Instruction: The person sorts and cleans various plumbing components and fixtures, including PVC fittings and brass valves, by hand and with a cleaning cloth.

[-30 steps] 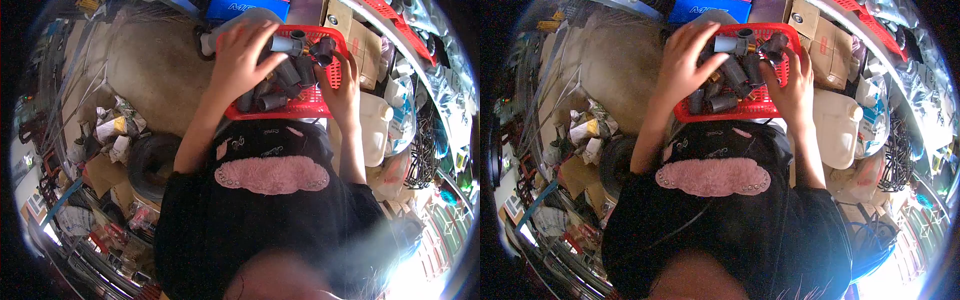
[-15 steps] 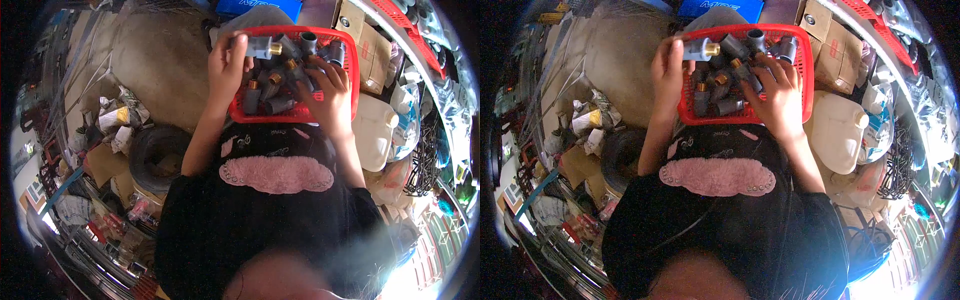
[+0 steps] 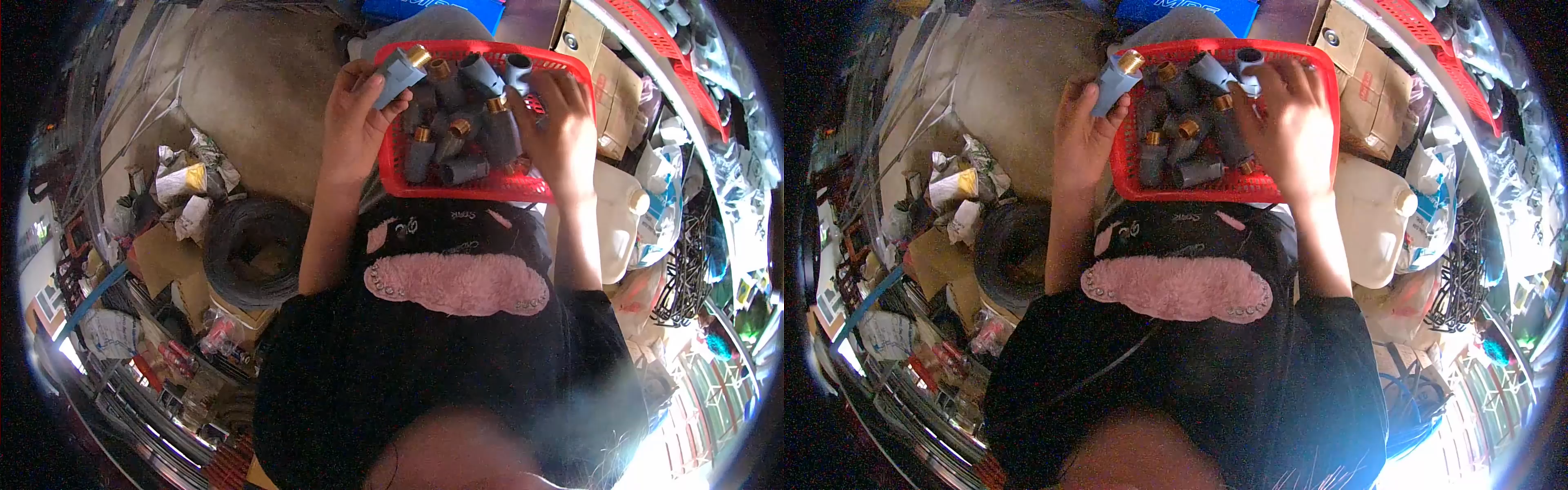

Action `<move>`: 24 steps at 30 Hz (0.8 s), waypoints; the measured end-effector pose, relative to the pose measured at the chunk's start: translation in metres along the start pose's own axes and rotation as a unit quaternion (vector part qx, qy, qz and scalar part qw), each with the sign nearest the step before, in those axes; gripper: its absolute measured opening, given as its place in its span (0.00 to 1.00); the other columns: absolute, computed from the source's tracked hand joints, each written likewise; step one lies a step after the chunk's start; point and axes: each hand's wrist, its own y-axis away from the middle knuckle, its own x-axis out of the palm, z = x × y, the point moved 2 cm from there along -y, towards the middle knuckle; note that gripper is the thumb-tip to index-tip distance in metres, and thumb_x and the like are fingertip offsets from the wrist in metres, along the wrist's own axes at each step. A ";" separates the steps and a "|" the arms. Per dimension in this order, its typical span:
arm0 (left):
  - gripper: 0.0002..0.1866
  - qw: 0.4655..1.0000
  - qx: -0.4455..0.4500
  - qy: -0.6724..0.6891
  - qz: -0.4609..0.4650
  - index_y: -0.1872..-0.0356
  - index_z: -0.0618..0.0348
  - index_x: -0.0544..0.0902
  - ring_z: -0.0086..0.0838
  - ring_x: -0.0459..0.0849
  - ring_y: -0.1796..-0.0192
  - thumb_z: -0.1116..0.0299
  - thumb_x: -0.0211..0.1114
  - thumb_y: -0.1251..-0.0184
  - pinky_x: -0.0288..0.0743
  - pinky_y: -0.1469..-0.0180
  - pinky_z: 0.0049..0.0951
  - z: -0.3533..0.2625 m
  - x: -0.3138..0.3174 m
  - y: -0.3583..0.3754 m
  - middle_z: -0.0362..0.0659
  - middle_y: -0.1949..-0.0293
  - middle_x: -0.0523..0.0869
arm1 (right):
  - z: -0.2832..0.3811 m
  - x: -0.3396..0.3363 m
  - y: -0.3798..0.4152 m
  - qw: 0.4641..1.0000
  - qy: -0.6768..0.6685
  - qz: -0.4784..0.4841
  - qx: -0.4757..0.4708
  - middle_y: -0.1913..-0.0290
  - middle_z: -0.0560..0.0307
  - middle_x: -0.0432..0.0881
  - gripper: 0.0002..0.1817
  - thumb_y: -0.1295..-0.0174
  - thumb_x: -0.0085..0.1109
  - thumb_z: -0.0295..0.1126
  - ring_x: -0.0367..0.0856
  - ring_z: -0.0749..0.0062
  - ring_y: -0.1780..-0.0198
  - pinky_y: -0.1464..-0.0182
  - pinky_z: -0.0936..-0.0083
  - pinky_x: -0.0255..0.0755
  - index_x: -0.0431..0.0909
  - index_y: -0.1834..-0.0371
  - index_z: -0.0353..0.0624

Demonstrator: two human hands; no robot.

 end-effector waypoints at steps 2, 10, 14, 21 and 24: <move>0.13 1.000 0.004 0.009 -0.014 0.47 0.58 0.72 0.34 0.87 0.58 0.70 0.62 0.29 0.83 0.54 0.32 -0.002 0.001 0.001 0.48 0.54 0.83 | -0.010 0.002 -0.009 0.998 0.064 -0.021 -0.015 0.52 0.54 0.81 0.15 0.43 0.68 0.34 0.79 0.56 0.49 0.43 0.58 0.68 0.81 0.53 0.46; 0.13 0.996 0.034 0.017 -0.087 0.50 0.61 0.75 0.32 0.86 0.61 0.63 0.59 0.26 0.83 0.56 0.30 -0.009 -0.007 0.001 0.46 0.56 0.84 | 0.010 0.024 -0.017 0.995 0.003 0.006 -0.103 0.45 0.52 0.78 0.19 0.44 0.68 0.42 0.73 0.50 0.42 0.40 0.56 0.69 0.82 0.50 0.51; 0.12 0.992 0.065 -0.006 -0.107 0.50 0.61 0.75 0.31 0.85 0.61 0.63 0.58 0.25 0.82 0.55 0.30 -0.024 -0.015 0.005 0.45 0.57 0.83 | 0.041 0.042 -0.007 0.985 -0.004 0.085 -0.151 0.44 0.52 0.76 0.20 0.46 0.67 0.39 0.70 0.51 0.39 0.37 0.54 0.66 0.82 0.49 0.50; 0.11 0.991 0.079 -0.017 -0.103 0.49 0.61 0.74 0.34 0.85 0.59 0.66 0.56 0.24 0.81 0.54 0.32 -0.030 -0.020 0.015 0.48 0.56 0.83 | 0.062 0.079 -0.003 0.969 0.138 0.132 -0.156 0.32 0.50 0.67 0.25 0.52 0.67 0.41 0.60 0.50 0.29 0.27 0.45 0.51 0.81 0.47 0.49; 0.11 0.992 0.070 -0.022 -0.101 0.49 0.61 0.74 0.35 0.85 0.58 0.67 0.56 0.25 0.81 0.54 0.35 -0.027 -0.016 0.022 0.48 0.55 0.83 | 0.065 0.082 -0.010 0.961 0.174 0.155 -0.151 0.32 0.48 0.66 0.25 0.52 0.67 0.39 0.59 0.47 0.29 0.27 0.47 0.51 0.80 0.48 0.46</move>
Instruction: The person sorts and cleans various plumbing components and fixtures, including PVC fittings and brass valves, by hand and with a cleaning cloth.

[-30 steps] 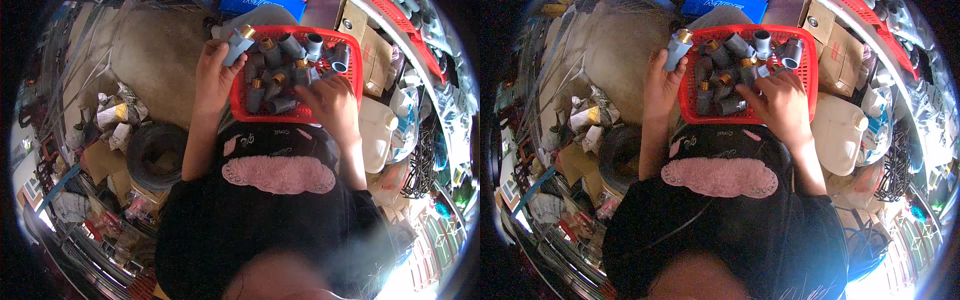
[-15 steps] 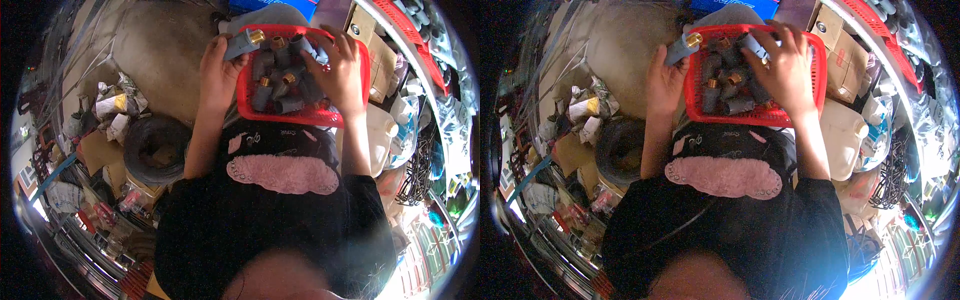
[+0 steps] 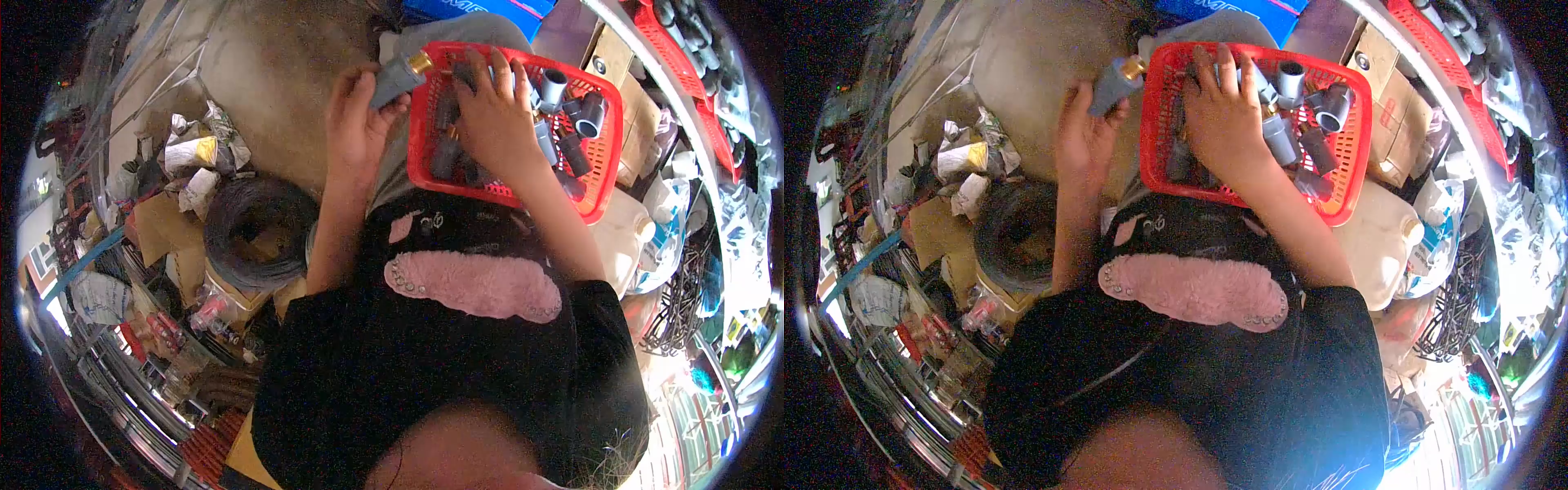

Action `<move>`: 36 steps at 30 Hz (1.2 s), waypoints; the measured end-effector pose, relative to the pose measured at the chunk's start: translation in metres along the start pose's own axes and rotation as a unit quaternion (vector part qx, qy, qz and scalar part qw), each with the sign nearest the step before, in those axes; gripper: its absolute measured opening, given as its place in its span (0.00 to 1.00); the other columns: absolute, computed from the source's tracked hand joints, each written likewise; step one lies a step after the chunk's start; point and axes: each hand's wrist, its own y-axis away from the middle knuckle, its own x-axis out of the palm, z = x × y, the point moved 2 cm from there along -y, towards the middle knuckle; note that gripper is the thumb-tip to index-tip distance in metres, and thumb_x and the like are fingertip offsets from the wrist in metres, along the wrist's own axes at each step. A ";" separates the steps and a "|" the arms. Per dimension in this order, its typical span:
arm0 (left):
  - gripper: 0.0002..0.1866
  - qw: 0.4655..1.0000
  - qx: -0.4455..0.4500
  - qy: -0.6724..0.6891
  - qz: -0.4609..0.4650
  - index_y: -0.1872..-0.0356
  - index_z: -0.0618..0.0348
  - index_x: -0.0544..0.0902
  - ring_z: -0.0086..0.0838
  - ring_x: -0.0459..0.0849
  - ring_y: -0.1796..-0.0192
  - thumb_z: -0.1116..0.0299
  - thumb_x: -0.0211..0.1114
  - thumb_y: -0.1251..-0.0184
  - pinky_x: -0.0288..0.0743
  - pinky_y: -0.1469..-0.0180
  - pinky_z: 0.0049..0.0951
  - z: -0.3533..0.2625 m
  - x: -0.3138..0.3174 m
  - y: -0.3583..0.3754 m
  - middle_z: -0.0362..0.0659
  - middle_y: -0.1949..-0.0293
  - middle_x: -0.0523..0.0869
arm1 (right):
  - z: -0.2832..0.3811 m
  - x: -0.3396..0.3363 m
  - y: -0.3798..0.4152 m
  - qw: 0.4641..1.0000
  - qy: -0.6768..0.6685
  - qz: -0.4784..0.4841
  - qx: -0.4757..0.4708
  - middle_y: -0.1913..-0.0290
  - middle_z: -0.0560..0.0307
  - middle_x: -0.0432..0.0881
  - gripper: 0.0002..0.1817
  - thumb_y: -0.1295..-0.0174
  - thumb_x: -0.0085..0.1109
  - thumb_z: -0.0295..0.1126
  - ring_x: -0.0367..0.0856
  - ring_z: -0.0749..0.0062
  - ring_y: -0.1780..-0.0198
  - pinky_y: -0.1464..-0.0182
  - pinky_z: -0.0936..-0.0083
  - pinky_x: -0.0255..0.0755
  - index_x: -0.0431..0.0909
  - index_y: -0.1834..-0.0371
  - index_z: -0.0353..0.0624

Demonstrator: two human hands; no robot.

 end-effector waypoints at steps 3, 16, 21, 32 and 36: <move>0.11 1.000 -0.002 -0.018 0.011 0.48 0.61 0.74 0.36 0.85 0.56 0.68 0.57 0.25 0.81 0.52 0.37 0.005 0.001 0.007 0.48 0.55 0.82 | 0.003 0.007 -0.006 0.998 0.058 0.000 0.014 0.32 0.47 0.67 0.19 0.49 0.64 0.39 0.59 0.47 0.28 0.27 0.46 0.50 0.81 0.54 0.43; 0.12 0.996 -0.036 0.005 0.085 0.45 0.60 0.71 0.37 0.82 0.46 0.70 0.56 0.24 0.78 0.41 0.37 0.021 0.012 0.013 0.49 0.46 0.78 | -0.004 0.014 -0.026 0.998 0.042 0.051 0.004 0.25 0.45 0.58 0.18 0.43 0.58 0.40 0.50 0.43 0.24 0.25 0.43 0.43 0.85 0.48 0.58; 0.10 0.997 -0.025 0.010 0.072 0.46 0.61 0.72 0.39 0.82 0.46 0.72 0.55 0.25 0.77 0.40 0.38 0.010 0.009 0.018 0.48 0.48 0.79 | 0.002 0.027 -0.031 0.994 0.101 0.028 -0.039 0.24 0.46 0.55 0.15 0.41 0.57 0.41 0.49 0.44 0.23 0.24 0.46 0.43 0.87 0.54 0.55; 0.11 0.997 -0.010 0.009 0.070 0.45 0.60 0.69 0.43 0.80 0.42 0.74 0.53 0.24 0.75 0.37 0.46 0.010 0.000 0.033 0.48 0.48 0.78 | -0.034 -0.018 -0.002 0.855 -0.513 -0.052 0.054 0.41 0.36 0.72 0.33 0.54 0.57 0.15 0.72 0.44 0.37 0.35 0.63 0.65 0.63 0.40 0.38; 0.12 0.995 0.020 0.004 0.101 0.44 0.61 0.68 0.45 0.79 0.41 0.73 0.53 0.24 0.74 0.35 0.46 0.006 0.015 0.038 0.49 0.45 0.75 | -0.036 -0.002 0.005 0.720 -0.651 -0.128 0.206 0.56 0.52 0.77 0.23 0.44 0.57 0.19 0.77 0.62 0.51 0.45 0.72 0.70 0.66 0.44 0.39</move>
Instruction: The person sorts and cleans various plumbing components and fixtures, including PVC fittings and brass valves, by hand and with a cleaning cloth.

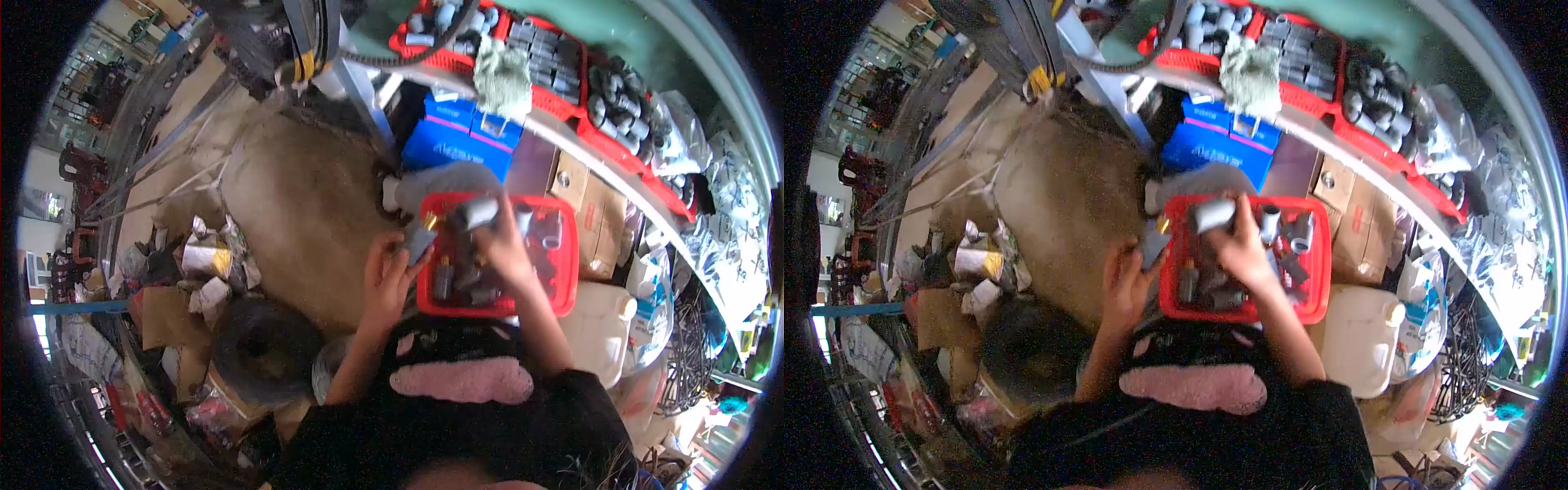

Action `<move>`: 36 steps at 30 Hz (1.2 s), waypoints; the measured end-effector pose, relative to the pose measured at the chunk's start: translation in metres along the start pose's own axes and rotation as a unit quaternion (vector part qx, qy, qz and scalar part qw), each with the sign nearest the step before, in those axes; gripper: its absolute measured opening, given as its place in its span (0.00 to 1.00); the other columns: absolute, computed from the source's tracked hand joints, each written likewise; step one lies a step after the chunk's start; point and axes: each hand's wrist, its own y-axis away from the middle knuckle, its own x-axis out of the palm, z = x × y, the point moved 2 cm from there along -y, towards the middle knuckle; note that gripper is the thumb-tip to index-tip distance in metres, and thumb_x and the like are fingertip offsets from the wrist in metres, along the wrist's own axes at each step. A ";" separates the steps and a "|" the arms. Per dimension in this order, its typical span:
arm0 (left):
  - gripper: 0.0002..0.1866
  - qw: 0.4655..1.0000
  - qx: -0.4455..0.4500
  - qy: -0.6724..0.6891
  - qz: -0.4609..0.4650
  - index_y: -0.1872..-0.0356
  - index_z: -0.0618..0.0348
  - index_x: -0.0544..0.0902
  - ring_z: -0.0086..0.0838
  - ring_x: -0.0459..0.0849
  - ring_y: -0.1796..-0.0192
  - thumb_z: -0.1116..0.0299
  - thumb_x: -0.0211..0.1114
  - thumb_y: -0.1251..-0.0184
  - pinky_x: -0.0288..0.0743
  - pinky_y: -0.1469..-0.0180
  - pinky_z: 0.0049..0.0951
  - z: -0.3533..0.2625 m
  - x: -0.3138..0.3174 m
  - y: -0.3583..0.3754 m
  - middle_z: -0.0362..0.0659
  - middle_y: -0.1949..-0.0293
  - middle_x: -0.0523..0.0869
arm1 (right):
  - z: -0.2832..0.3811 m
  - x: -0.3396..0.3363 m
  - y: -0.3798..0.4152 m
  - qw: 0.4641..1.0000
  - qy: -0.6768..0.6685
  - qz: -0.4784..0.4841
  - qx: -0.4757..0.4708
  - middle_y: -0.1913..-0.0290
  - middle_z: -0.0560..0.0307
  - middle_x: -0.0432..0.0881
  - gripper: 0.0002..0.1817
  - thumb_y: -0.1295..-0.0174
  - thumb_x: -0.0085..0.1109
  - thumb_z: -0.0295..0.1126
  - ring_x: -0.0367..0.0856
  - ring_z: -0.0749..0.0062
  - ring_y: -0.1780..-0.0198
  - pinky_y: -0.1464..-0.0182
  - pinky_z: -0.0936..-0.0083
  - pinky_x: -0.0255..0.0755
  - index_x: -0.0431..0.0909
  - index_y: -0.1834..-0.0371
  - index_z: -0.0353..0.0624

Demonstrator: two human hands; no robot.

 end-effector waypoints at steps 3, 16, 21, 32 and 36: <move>0.12 0.998 0.021 -0.035 0.045 0.44 0.62 0.67 0.42 0.78 0.41 0.74 0.53 0.24 0.73 0.35 0.44 -0.001 0.008 0.000 0.49 0.42 0.73 | 0.037 -0.006 0.002 0.971 -0.149 -0.009 0.188 0.57 0.53 0.78 0.19 0.38 0.57 0.27 0.78 0.64 0.54 0.45 0.71 0.72 0.69 0.44 0.38; 0.12 0.921 0.154 -0.345 0.090 0.51 0.63 0.75 0.32 0.79 0.43 0.81 0.62 0.34 0.78 0.44 0.30 0.006 0.034 0.002 0.48 0.44 0.72 | -0.004 0.004 0.022 0.784 -0.561 0.126 0.233 0.36 0.47 0.73 0.24 0.29 0.44 0.41 0.72 0.61 0.36 0.34 0.67 0.63 0.64 0.33 0.42; 0.13 0.814 0.252 -0.517 0.085 0.54 0.59 0.80 0.43 0.81 0.47 0.81 0.66 0.40 0.79 0.46 0.35 -0.008 0.038 0.000 0.48 0.48 0.78 | 0.000 0.011 0.023 0.821 -0.507 0.145 0.221 0.39 0.49 0.75 0.25 0.31 0.50 0.42 0.73 0.61 0.38 0.36 0.63 0.65 0.64 0.35 0.42; 0.16 0.720 0.355 -0.573 0.165 0.56 0.57 0.84 0.43 0.81 0.44 0.84 0.67 0.45 0.79 0.45 0.37 -0.014 0.038 -0.001 0.45 0.46 0.80 | 0.003 0.009 0.029 0.834 -0.485 0.160 0.209 0.43 0.53 0.77 0.23 0.29 0.52 0.42 0.77 0.64 0.41 0.36 0.64 0.69 0.64 0.36 0.43; 0.14 0.826 0.303 -0.463 0.105 0.55 0.61 0.82 0.39 0.82 0.43 0.84 0.68 0.43 0.80 0.46 0.33 -0.016 0.033 0.001 0.47 0.45 0.80 | 0.005 0.002 0.030 0.828 -0.500 0.159 0.199 0.39 0.50 0.75 0.26 0.32 0.52 0.39 0.75 0.59 0.38 0.34 0.61 0.67 0.62 0.33 0.43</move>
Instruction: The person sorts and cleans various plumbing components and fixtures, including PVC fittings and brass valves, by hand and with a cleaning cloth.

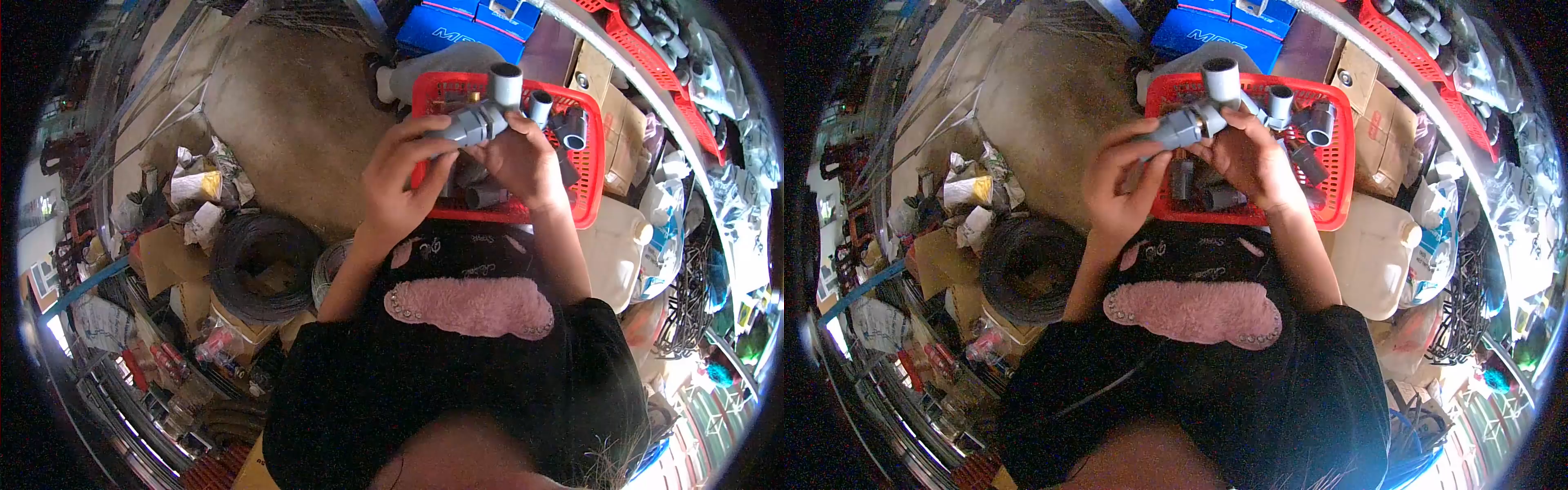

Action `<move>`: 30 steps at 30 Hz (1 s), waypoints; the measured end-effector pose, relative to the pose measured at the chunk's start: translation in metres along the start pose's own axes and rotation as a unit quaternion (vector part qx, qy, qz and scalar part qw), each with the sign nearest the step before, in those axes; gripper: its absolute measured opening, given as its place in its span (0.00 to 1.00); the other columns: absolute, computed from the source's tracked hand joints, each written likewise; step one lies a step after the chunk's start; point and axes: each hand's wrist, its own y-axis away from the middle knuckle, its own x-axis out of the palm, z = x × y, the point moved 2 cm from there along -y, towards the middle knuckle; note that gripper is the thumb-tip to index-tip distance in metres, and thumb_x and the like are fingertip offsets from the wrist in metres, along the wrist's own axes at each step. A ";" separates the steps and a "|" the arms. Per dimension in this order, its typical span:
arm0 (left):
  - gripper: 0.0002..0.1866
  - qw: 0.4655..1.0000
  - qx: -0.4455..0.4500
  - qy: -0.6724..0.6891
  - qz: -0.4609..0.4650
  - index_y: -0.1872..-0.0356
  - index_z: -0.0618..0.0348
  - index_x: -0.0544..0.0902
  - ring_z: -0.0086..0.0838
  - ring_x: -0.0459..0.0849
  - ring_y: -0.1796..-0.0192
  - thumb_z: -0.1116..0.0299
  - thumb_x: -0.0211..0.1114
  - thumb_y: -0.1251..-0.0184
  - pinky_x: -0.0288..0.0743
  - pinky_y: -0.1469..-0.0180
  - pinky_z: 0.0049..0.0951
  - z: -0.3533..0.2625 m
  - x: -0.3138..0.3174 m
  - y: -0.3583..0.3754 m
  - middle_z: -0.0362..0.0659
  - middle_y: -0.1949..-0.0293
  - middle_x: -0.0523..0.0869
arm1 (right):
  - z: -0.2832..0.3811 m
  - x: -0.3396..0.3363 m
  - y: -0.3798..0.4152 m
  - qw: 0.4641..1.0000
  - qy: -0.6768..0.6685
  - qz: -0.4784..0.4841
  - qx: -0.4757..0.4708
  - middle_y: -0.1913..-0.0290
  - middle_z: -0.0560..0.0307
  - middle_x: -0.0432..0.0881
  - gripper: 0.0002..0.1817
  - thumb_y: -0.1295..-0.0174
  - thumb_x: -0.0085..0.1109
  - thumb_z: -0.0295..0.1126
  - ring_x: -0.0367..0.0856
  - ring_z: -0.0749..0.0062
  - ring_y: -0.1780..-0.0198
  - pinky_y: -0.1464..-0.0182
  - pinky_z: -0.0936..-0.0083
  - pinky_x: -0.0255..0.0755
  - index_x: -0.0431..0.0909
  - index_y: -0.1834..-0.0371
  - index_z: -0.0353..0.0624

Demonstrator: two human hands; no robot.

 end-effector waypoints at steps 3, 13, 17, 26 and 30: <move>0.13 0.988 -0.062 0.138 -0.036 0.52 0.66 0.78 0.33 0.80 0.42 0.82 0.65 0.37 0.79 0.44 0.30 -0.006 -0.006 -0.002 0.52 0.42 0.78 | 0.006 0.012 0.005 0.999 -0.048 0.006 -0.019 0.38 0.46 0.74 0.27 0.37 0.52 0.38 0.72 0.54 0.36 0.31 0.56 0.62 0.66 0.35 0.41; 0.15 0.989 -0.020 0.132 -0.056 0.49 0.66 0.76 0.34 0.82 0.45 0.79 0.67 0.36 0.78 0.46 0.29 -0.018 -0.027 -0.023 0.54 0.44 0.80 | 0.026 0.015 0.027 0.927 0.371 -0.021 -0.039 0.41 0.52 0.71 0.29 0.35 0.50 0.28 0.70 0.69 0.38 0.34 0.72 0.62 0.59 0.30 0.38; 0.16 0.999 -0.011 0.046 0.011 0.50 0.65 0.78 0.33 0.83 0.46 0.79 0.68 0.38 0.79 0.48 0.27 -0.017 -0.029 -0.021 0.51 0.46 0.82 | 0.029 0.030 0.039 0.891 0.451 -0.004 -0.054 0.42 0.54 0.71 0.26 0.33 0.52 0.22 0.68 0.71 0.38 0.35 0.72 0.62 0.60 0.31 0.38; 0.16 0.992 -0.044 0.106 0.050 0.49 0.63 0.79 0.33 0.82 0.43 0.80 0.68 0.38 0.79 0.47 0.27 -0.014 -0.023 -0.017 0.50 0.46 0.82 | 0.030 0.034 0.048 0.790 0.606 0.013 -0.088 0.51 0.51 0.81 0.25 0.36 0.63 0.27 0.78 0.67 0.47 0.42 0.70 0.71 0.67 0.36 0.37; 0.15 0.981 -0.094 0.169 0.011 0.48 0.63 0.78 0.34 0.83 0.45 0.78 0.66 0.36 0.79 0.48 0.30 0.001 -0.025 -0.010 0.49 0.48 0.82 | 0.031 0.027 0.056 0.862 0.504 -0.041 -0.007 0.51 0.50 0.82 0.27 0.34 0.64 0.33 0.81 0.70 0.52 0.49 0.74 0.74 0.67 0.36 0.36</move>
